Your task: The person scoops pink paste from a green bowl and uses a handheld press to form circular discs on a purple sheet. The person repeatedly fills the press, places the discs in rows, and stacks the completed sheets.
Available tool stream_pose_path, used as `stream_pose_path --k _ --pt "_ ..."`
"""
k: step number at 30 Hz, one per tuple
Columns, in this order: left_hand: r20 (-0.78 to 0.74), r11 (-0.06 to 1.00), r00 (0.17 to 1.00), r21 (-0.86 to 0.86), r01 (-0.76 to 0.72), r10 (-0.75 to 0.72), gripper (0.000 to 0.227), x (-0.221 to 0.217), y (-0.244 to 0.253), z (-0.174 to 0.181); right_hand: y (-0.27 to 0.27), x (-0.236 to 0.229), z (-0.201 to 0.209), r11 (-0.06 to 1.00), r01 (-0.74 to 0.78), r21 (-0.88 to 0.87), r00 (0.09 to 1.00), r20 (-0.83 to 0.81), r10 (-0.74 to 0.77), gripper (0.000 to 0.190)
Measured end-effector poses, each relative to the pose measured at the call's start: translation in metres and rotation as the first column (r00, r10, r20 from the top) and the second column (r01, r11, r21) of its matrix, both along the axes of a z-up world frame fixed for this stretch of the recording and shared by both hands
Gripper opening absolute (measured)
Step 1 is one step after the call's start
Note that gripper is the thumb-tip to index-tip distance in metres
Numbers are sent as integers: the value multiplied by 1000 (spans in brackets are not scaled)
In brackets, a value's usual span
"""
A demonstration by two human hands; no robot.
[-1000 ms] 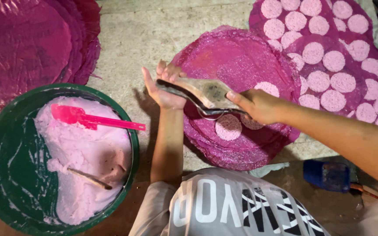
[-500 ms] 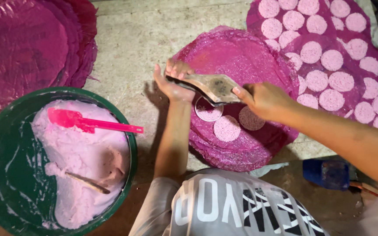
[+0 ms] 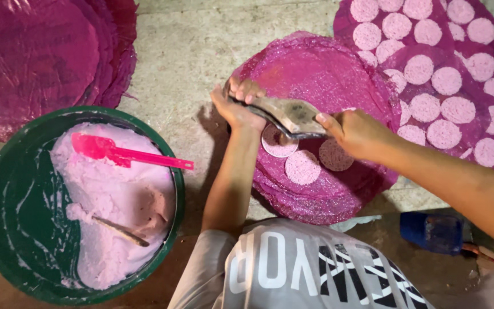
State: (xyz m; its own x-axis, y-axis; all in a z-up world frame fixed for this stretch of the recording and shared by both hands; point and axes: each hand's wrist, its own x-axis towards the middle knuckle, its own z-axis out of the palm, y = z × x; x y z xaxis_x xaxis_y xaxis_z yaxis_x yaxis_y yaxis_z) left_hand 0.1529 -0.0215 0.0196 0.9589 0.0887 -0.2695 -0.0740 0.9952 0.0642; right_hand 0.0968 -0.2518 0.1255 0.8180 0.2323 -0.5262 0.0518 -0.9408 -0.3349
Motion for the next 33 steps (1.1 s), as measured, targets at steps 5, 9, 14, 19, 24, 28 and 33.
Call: stream_pose_path --k 5,9,14,19,24,28,33 --pt "48 997 999 81 1 -4 43 13 3 9 -1 1 0 996 -8 93 999 42 4 72" --pt "4 994 999 101 -34 34 42 14 -9 13 -4 0 -3 1000 -5 3 996 88 5 67" --pt "78 990 993 117 77 -87 43 17 -3 24 -17 7 -15 982 -15 188 976 215 -26 61" --pt "-320 591 819 574 567 -475 58 -28 12 -5 -38 -6 -41 948 66 312 985 131 -112 58" --pt "-437 255 710 722 643 -552 94 -52 6 -52 -45 -17 -74 903 145 404 964 146 -221 53" --pt "-467 232 726 736 636 -505 95 -69 9 -67 -49 -22 -105 860 32 510 951 250 -184 58" --pt "-230 -157 930 969 191 -287 71 -118 20 -37 -64 -33 -118 803 6 596 864 401 -304 63"
